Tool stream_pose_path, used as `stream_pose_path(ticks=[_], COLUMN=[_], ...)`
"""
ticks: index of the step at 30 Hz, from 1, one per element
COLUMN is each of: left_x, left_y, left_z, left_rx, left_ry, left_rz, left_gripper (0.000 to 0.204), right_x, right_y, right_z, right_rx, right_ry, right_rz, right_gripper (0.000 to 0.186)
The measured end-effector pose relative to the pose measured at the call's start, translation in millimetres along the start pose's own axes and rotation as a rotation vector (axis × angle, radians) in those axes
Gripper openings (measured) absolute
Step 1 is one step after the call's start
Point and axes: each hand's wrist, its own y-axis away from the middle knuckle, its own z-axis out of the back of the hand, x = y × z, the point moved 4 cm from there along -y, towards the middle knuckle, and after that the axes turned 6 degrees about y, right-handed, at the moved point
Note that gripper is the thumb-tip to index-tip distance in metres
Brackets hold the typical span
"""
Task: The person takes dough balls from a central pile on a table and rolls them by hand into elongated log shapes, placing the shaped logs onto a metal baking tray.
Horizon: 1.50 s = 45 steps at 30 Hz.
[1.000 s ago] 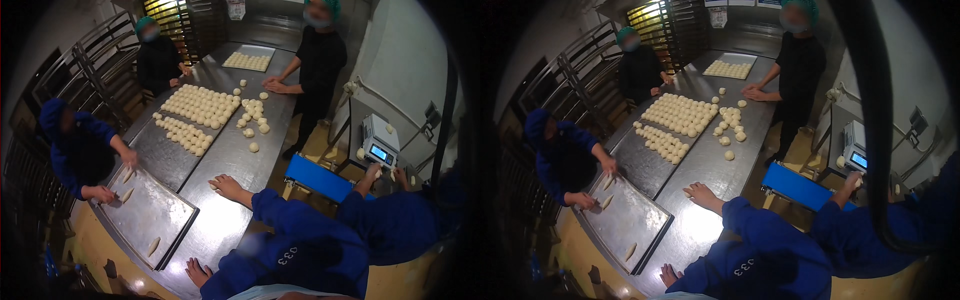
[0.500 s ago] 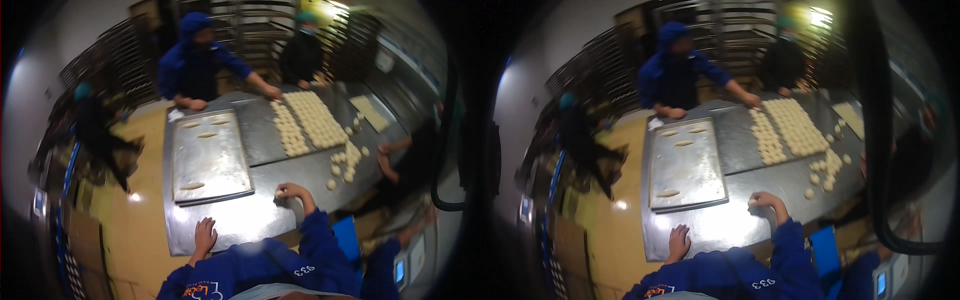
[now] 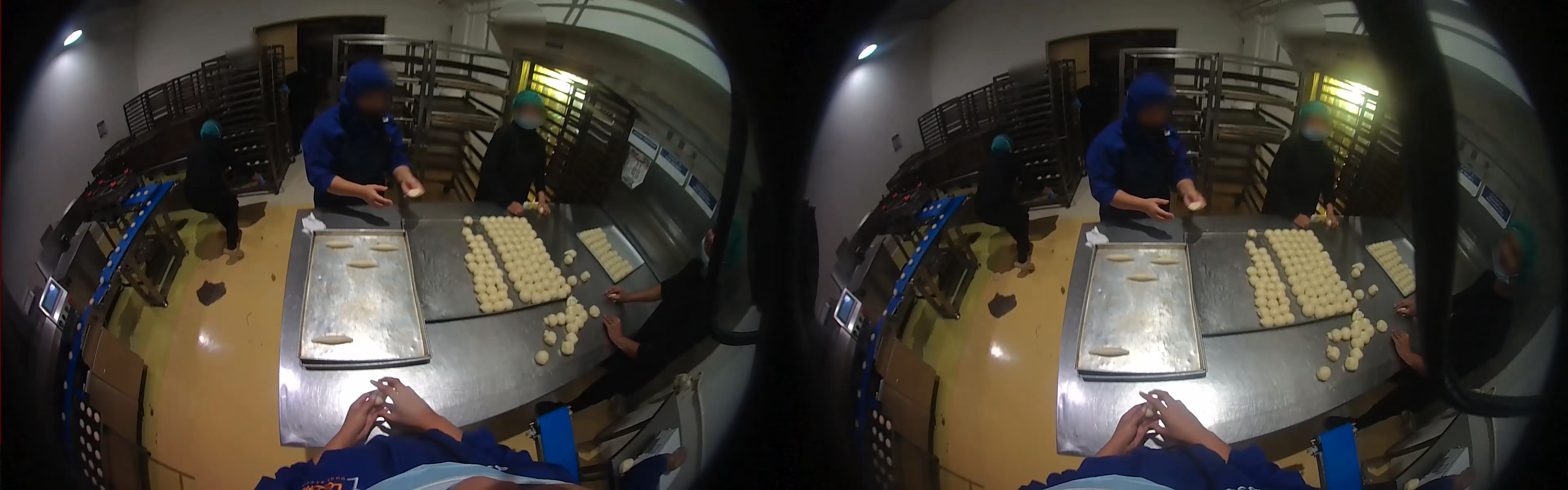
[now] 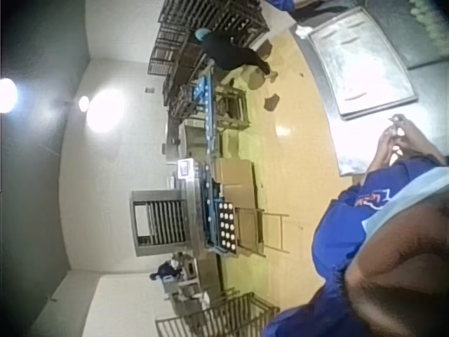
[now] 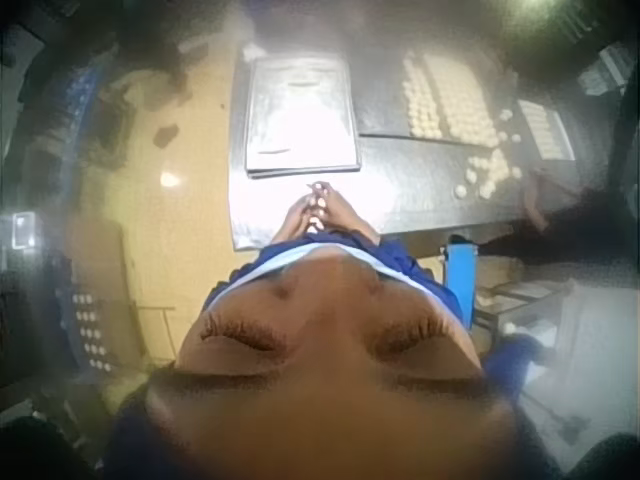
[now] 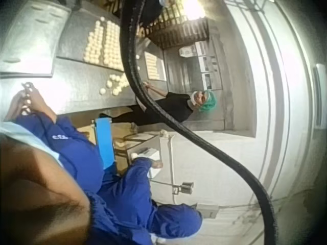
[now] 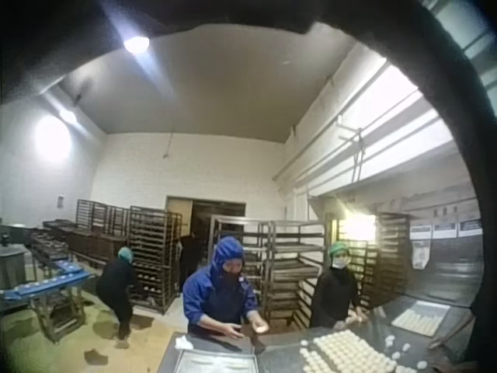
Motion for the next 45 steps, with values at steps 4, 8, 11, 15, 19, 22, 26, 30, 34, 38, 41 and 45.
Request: stream_pose_path(ticks=[4, 8, 11, 15, 19, 22, 26, 30, 34, 38, 41, 45], left_x=[-28, -46, -48, -35, -37, -43, -36, -30, -18, -16, -24, -29], left_y=[23, 33, 42, 48, 56, 54, 50, 45, 39, 36, 29, 24], left_z=[-2, 8, 6, 16, 31, 35, 36, 38, 35, 44, 45, 47], left_rx=[-0.157, 0.003, 0.081, -0.014, -0.195, -0.079, -0.115, -0.047, -0.053, -0.060, -0.132, -0.126], left_ry=[-0.240, -0.533, -0.502, -0.382, -0.323, -0.271, -0.237, -0.222, -0.267, -0.235, -0.202, -0.191], left_rz=[0.021, -0.086, -0.120, 0.039, 0.013, 0.128, 0.192, 0.217, 0.268, 0.289, 0.227, 0.181], left_gripper=[0.037, 0.041, 0.042, 0.041, 0.039, 0.037, 0.033, 0.035, 0.036, 0.035, 0.035, 0.032], right_x=[-5, -24, -29, -39, -45, -29, -33, -50, -67, -40, -27, -31], right_y=[15, 11, 7, 26, 22, 10, 10, 19, 28, 29, 19, 22], right_z=[-8, -45, -60, -86, -113, -109, -114, -124, -132, -109, -91, -83], right_rx=[-0.341, -0.203, 0.001, -0.111, 0.028, 0.102, 0.055, 0.027, 0.100, 0.001, 0.136, 0.102], right_ry=[-0.019, -0.781, -0.735, -0.605, -0.725, -0.699, -0.524, -0.485, -0.393, -0.265, -0.497, -0.925], right_rz=[-0.019, -0.437, -0.398, -0.453, -0.494, -0.343, -0.379, -0.468, -0.540, -0.525, -0.284, -0.474], right_gripper=[0.061, 0.040, 0.036, 0.041, 0.057, 0.058, 0.055, 0.052, 0.049, 0.049, 0.047, 0.038])
